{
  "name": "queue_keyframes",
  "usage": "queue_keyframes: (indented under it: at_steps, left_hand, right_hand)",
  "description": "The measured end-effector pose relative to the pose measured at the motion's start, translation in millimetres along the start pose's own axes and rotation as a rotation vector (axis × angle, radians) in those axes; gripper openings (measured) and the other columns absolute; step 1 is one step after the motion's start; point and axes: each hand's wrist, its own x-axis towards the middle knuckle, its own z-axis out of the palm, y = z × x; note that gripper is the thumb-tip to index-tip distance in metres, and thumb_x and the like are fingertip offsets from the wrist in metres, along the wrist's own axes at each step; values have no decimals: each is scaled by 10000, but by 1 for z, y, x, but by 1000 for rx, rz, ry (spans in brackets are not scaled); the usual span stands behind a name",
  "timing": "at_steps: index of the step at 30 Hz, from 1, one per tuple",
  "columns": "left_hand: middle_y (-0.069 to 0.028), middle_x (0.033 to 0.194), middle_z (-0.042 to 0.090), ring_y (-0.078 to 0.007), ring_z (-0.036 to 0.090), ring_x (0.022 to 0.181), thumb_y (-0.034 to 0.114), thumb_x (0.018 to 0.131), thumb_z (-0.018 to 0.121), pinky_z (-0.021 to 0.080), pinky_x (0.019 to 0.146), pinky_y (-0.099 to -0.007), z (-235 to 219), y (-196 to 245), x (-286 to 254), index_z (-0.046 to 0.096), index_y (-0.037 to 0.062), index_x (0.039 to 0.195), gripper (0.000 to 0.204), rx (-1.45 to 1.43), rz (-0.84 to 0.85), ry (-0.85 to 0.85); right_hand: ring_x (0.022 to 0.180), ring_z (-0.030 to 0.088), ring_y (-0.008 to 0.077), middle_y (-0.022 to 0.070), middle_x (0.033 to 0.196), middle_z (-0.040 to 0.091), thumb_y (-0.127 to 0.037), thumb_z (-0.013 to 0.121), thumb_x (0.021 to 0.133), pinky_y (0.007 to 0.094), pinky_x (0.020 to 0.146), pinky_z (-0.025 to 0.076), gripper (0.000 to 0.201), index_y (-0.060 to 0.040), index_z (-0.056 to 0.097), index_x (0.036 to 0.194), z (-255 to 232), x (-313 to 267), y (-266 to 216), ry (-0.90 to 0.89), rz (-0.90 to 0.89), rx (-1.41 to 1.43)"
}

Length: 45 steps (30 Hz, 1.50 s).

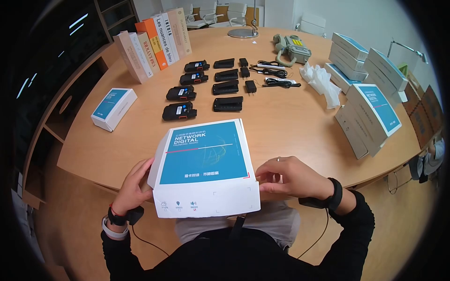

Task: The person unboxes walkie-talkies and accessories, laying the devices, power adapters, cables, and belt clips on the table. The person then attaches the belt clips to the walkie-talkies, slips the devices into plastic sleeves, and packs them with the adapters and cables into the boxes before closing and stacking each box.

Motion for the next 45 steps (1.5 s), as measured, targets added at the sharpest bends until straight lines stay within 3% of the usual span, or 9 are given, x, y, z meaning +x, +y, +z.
queue_keyframes:
  at_steps: [2, 5, 10, 14, 22, 25, 29, 37, 45]
  left_hand:
    - [-166, 1237, 478, -305, 474, 1158, -22, 715, 638, 379, 980, -339, 11, 1, -1, 371, 0, 1341, 681, 26, 47, 179]
    - [-163, 1194, 496, -303, 501, 1112, -72, 734, 575, 401, 946, -324, 24, -8, -2, 421, -20, 1301, 590, -125, 42, 220]
    - [-164, 1205, 480, -290, 508, 1090, -70, 784, 514, 417, 911, -319, 33, 0, 1, 435, -20, 1294, 519, -19, 3, 268]
    - [-194, 1269, 437, -321, 468, 1154, 20, 819, 546, 389, 961, -361, 52, 6, -1, 378, -14, 1332, 540, 85, 46, 412]
    - [-229, 1365, 366, -354, 397, 1252, 176, 809, 632, 345, 1019, -409, 81, -15, -1, 320, -27, 1351, 658, 18, 123, 518]
    - [-238, 1346, 390, -354, 412, 1242, 211, 822, 630, 360, 1009, -425, 88, -19, -2, 317, -17, 1355, 658, 21, 119, 584]
    - [-243, 1344, 394, -363, 412, 1241, 259, 834, 633, 366, 1006, -432, 92, -16, -3, 305, -20, 1360, 680, -136, 64, 565]
    - [-248, 1393, 338, -365, 392, 1260, 233, 831, 636, 358, 1014, -423, 87, -12, -11, 263, -36, 1377, 713, -157, 61, 471]
    - [-210, 1239, 494, -307, 522, 1105, 153, 886, 538, 431, 892, -368, 82, 14, -3, 469, -44, 1268, 435, 80, 118, 649]
  right_hand:
    - [703, 608, 176, 66, 818, 632, -185, 703, 786, 271, 630, 492, 278, -55, 605, 1011, 9, 1, 3, 61, 1, 10]
    - [719, 609, 173, 69, 868, 617, -150, 697, 781, 279, 655, 498, 318, -50, 563, 1051, 17, 4, 3, 128, 4, 55]
    - [907, 578, 222, 138, 1126, 508, -163, 707, 758, 327, 795, 483, 530, -50, 441, 1202, 22, 2, 9, 47, -5, 21]
    - [972, 550, 249, 166, 1218, 426, -179, 702, 760, 336, 849, 461, 594, -52, 387, 1248, 33, -1, 16, 43, -23, 47]
    - [1045, 520, 311, 190, 1281, 383, -182, 611, 809, 361, 884, 447, 534, -39, 378, 1268, 75, -3, 23, 375, -79, 74]
    - [1094, 504, 342, 204, 1294, 392, -180, 589, 810, 365, 895, 446, 492, -29, 412, 1243, 78, -3, 26, 467, -164, -145]
    - [1101, 510, 359, 211, 1265, 443, -190, 591, 802, 368, 878, 463, 457, -26, 462, 1209, 86, -3, 20, 533, -158, -148]
    - [953, 593, 314, 204, 1161, 539, -164, 626, 783, 354, 765, 505, 366, 20, 556, 1092, 96, -3, 23, 730, -254, -372]
    - [843, 577, 262, 168, 1070, 563, -120, 651, 767, 312, 691, 489, 197, 19, 592, 893, 98, 5, 12, 787, -150, -49]
